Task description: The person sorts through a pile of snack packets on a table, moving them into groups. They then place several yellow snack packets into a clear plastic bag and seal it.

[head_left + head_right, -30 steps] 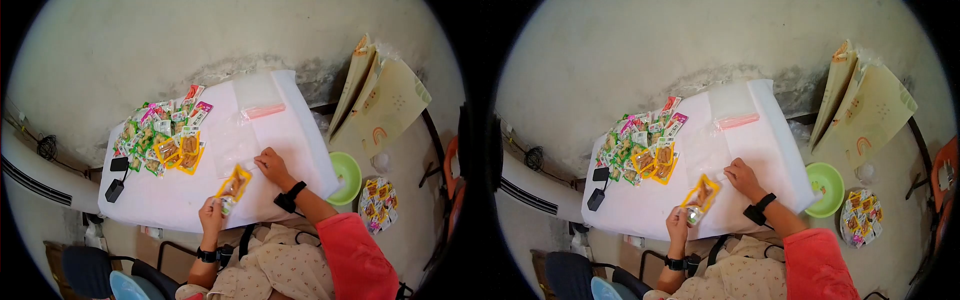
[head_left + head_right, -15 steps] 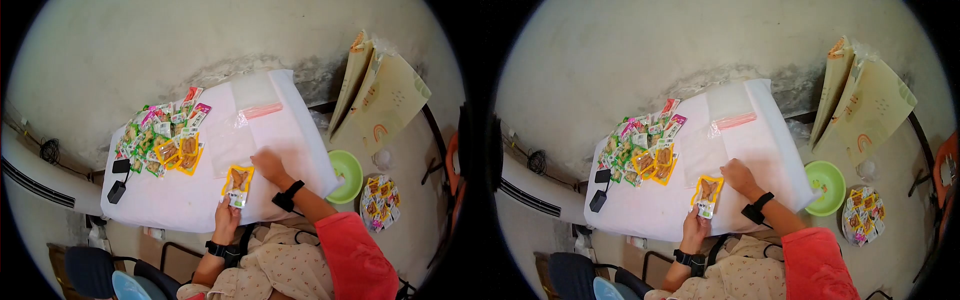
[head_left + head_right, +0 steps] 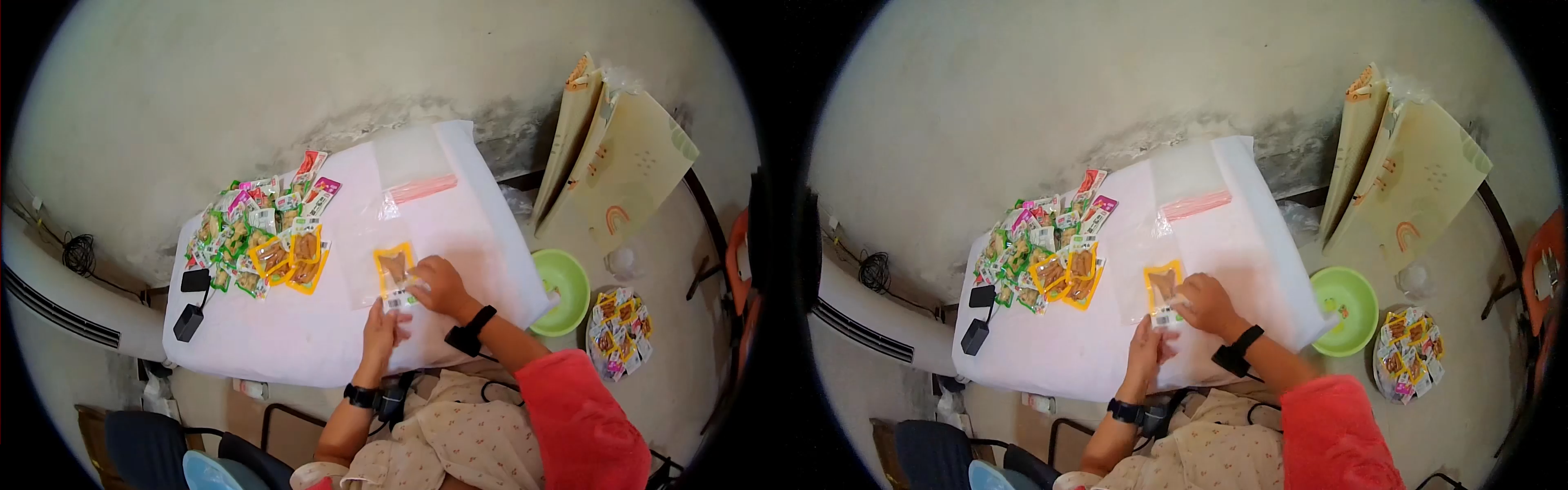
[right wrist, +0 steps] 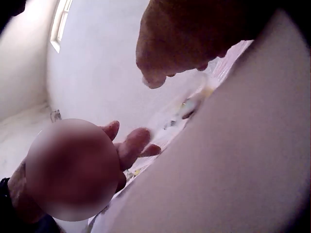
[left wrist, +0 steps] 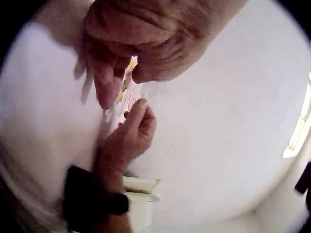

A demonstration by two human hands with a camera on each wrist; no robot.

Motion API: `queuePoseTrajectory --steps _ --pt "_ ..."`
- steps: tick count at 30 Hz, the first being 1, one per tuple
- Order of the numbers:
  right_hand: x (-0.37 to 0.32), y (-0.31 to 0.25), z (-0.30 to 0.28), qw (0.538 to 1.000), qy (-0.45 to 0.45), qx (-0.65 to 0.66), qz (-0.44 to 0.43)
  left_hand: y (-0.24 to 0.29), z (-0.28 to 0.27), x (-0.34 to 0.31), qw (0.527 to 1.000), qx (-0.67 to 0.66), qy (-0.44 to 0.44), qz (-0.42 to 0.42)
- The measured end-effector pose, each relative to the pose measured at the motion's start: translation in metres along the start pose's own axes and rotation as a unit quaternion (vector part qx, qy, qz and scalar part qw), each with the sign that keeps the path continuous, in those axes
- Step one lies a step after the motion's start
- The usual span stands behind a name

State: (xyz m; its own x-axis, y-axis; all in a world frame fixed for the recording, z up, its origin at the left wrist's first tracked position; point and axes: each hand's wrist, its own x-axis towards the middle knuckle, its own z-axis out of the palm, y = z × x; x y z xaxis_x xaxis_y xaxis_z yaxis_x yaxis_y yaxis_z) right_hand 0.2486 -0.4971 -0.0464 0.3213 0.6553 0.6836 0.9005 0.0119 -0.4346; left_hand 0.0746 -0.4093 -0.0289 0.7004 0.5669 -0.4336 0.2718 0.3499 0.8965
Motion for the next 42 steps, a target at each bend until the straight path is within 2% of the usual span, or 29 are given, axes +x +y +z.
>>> queuePoseTrajectory --steps 1,2,3,4,5,7,15,17,20,21,23,24,26,29,34,38,42 --pt "0.001 -0.007 -0.008 0.999 0.017 0.029 -0.023 -0.002 -0.003 -0.004 0.99 0.124 0.055 0.026" --pt "0.001 -0.013 -0.011 0.999 0.016 0.029 -0.023 -0.002 -0.005 -0.006 0.99 0.124 0.055 0.025" --pt "0.0 -0.018 -0.014 0.998 -0.036 0.014 -0.057 -0.003 -0.007 -0.01 0.924 0.316 0.115 0.18" --pt "-0.001 -0.021 -0.014 0.992 -0.088 -0.002 -0.091 -0.002 -0.008 -0.013 0.795 0.486 0.167 0.322" --pt "-0.001 -0.022 -0.011 0.989 -0.101 -0.023 -0.103 -0.005 -0.009 -0.011 0.796 0.484 0.169 0.32" --pt "-0.001 -0.022 -0.01 0.988 -0.106 -0.048 -0.102 -0.011 -0.011 0.0 0.695 0.523 0.179 0.459" --pt "0.01 -0.029 0.004 0.986 -0.112 -0.114 -0.055 -0.02 -0.012 0.001 0.709 0.548 0.154 0.417" --pt "0.017 -0.028 0.008 0.98 -0.123 -0.156 -0.011 -0.02 -0.012 0.002 0.704 0.555 0.151 0.416" --pt "0.028 -0.034 -0.001 0.985 -0.137 -0.101 0.025 -0.024 -0.013 0.002 0.696 0.558 0.157 0.423" --pt "0.027 -0.034 -0.004 0.985 -0.137 -0.101 0.024 -0.026 -0.014 0.001 0.699 0.558 0.155 0.419" --pt "0.02 -0.027 -0.013 0.971 -0.227 -0.064 -0.027 -0.026 -0.014 0.002 0.704 0.554 0.155 0.415" --pt "0.017 -0.025 -0.01 0.971 -0.229 -0.066 -0.026 -0.026 -0.014 0.003 0.712 0.547 0.156 0.412" --pt "0.011 -0.017 -0.001 0.982 -0.161 -0.1 -0.025 -0.026 -0.013 0.003 0.72 0.54 0.155 0.408" --pt "0.008 -0.013 0.012 0.983 -0.138 -0.118 0.012 -0.022 -0.014 0.001 0.708 0.55 0.154 0.415" --pt "0.011 -0.013 0.014 0.987 -0.12 -0.112 0.002 -0.002 -0.007 0.006 0.711 0.583 0.139 0.368" --pt "0.017 -0.012 0.011 0.989 -0.099 -0.105 -0.028 -0.003 -0.009 0.018 0.697 0.592 0.133 0.382" --pt "0.026 -0.005 0.018 0.983 -0.104 -0.151 -0.007 -0.002 -0.006 0.014 0.702 0.594 0.133 0.368"
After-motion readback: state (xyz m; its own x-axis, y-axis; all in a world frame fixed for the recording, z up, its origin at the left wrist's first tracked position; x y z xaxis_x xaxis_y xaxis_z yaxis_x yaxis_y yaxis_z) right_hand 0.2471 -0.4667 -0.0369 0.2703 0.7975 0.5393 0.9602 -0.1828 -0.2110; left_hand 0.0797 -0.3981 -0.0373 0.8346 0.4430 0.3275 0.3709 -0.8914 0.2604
